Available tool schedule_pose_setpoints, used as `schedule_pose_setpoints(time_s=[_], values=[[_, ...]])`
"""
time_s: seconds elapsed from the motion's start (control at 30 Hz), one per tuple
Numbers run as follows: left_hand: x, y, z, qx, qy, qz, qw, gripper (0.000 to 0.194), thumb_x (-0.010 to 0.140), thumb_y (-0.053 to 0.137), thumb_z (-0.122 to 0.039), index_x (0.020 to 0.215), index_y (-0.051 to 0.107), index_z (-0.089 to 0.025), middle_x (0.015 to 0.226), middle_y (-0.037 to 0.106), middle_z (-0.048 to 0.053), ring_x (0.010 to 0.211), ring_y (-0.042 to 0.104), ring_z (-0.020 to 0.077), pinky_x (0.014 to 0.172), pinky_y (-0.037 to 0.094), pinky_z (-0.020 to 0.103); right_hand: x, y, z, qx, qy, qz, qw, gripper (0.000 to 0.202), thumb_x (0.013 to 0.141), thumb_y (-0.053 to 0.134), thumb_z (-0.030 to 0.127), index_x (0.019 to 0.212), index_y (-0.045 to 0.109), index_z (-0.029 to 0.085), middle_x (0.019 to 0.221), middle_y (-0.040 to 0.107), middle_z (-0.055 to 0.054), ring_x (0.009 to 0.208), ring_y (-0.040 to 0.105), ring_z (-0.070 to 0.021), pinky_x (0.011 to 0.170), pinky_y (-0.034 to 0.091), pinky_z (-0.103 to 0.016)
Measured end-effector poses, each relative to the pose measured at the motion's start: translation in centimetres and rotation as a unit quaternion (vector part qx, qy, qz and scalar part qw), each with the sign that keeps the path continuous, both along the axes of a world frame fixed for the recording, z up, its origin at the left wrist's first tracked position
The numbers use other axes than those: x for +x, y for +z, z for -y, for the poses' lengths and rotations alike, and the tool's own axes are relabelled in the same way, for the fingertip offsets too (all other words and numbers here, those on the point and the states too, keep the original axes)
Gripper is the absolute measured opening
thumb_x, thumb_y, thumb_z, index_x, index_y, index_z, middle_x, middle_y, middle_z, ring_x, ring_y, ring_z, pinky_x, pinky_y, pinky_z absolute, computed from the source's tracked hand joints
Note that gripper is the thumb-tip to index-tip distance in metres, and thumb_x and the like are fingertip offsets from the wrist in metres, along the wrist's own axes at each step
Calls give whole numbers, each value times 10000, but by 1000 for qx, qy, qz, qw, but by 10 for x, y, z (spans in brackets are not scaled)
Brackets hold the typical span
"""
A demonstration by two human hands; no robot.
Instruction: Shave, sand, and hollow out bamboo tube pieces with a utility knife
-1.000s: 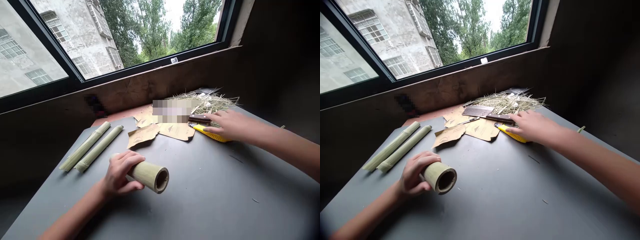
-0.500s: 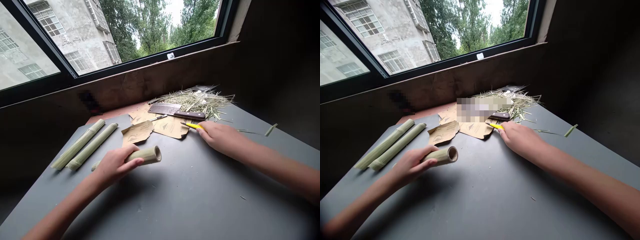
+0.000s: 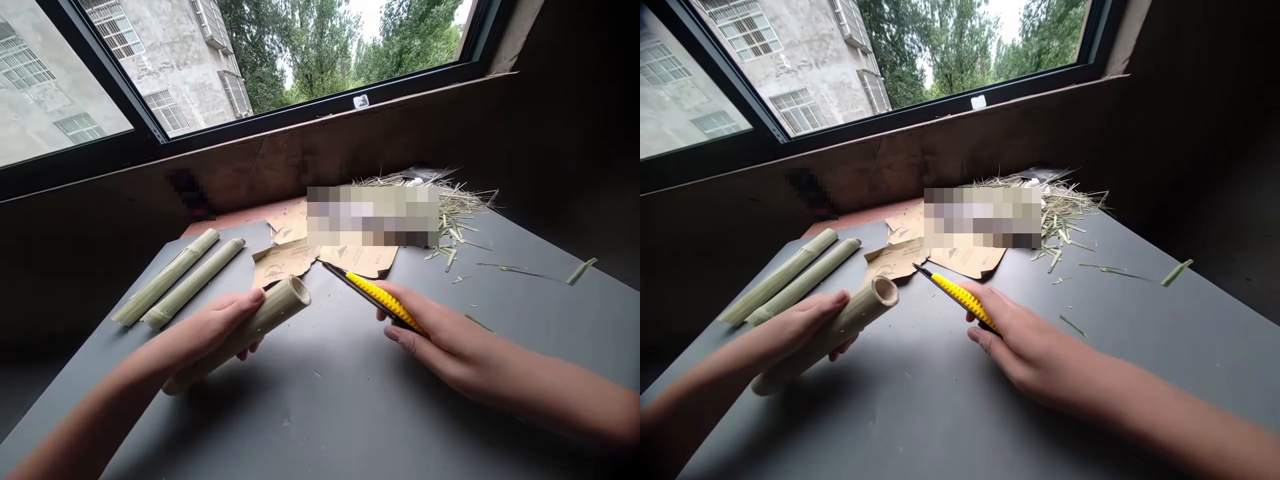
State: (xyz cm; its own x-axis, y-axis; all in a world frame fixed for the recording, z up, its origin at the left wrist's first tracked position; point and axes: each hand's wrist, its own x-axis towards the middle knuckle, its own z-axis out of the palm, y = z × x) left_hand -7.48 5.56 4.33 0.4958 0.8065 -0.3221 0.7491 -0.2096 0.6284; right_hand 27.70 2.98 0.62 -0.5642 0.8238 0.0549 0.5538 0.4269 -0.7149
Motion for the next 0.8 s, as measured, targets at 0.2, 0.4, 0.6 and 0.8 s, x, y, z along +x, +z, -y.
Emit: schedule_pose_setpoints(time_s=[0.2,0.4,0.6,0.8], values=[[17,3,5,-214,127,148,957,700,1028,45,-549,824,635,-234,689,684,18,581,688,199,571,557,338,-10,-13,6,186,-30,-19,982,378,1032,416,309,1403,346,282,1059,660,-71,717,646,-173,627,525,-270],[43,16,22,-275,184,185,925,569,915,362,-736,854,570,-209,716,633,1,559,624,139,557,494,259,-9,-17,6,273,-35,-17,961,319,1043,447,328,1348,440,232,1029,702,-46,652,662,-127,585,509,-216],[39,8,21,-243,172,212,931,462,789,708,-528,1102,489,-268,788,614,-45,667,621,149,618,501,255,-8,-16,7,265,-73,-26,961,320,1024,492,323,1338,477,259,1109,703,-27,762,697,-114,664,508,-182],[35,6,13,-202,165,229,938,383,781,716,-472,1020,547,-225,821,667,-21,715,636,155,693,490,265,-6,-15,4,233,-75,-21,969,336,1004,518,277,1338,476,280,1093,697,-1,775,686,-99,697,505,-174]])
